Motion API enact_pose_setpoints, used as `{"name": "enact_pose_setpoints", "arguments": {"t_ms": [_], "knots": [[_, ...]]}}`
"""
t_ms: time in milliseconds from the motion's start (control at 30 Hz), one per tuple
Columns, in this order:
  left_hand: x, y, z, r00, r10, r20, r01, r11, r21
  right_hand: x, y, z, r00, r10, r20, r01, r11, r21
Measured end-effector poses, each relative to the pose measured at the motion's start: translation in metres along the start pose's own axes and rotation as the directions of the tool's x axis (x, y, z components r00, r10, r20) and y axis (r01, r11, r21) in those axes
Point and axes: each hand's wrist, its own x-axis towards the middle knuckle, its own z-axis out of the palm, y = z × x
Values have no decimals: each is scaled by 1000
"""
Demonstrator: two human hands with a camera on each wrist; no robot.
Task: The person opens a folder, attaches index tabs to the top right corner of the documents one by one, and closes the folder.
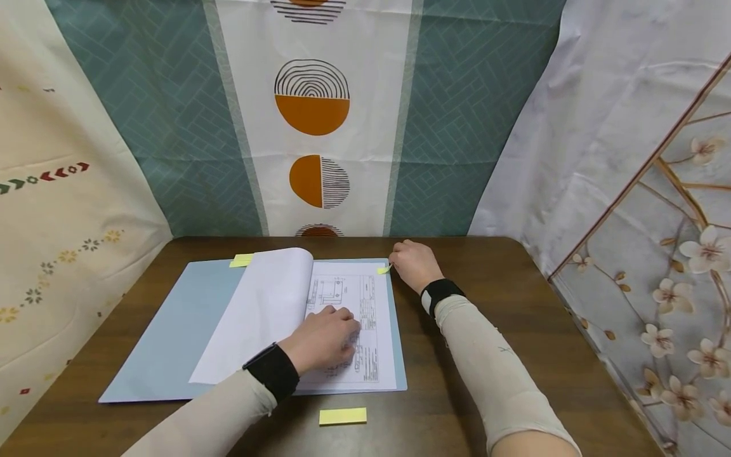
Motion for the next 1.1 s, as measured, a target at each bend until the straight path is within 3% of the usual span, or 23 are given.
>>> {"name": "enact_pose_setpoints", "arguments": {"t_ms": [267,533,1100], "knots": [[0,-1,-4,1000,1,8,-1,1000,-6,4,-4,1,994,-92,54,95,993,-75],[0,-1,-2,1000,8,10,-8,1000,-1,6,-4,1,998,53,-21,-53,998,-21],[1,-1,1,1000,9,2,-9,1000,12,3,-9,11,999,-20,48,24,997,-79]]}}
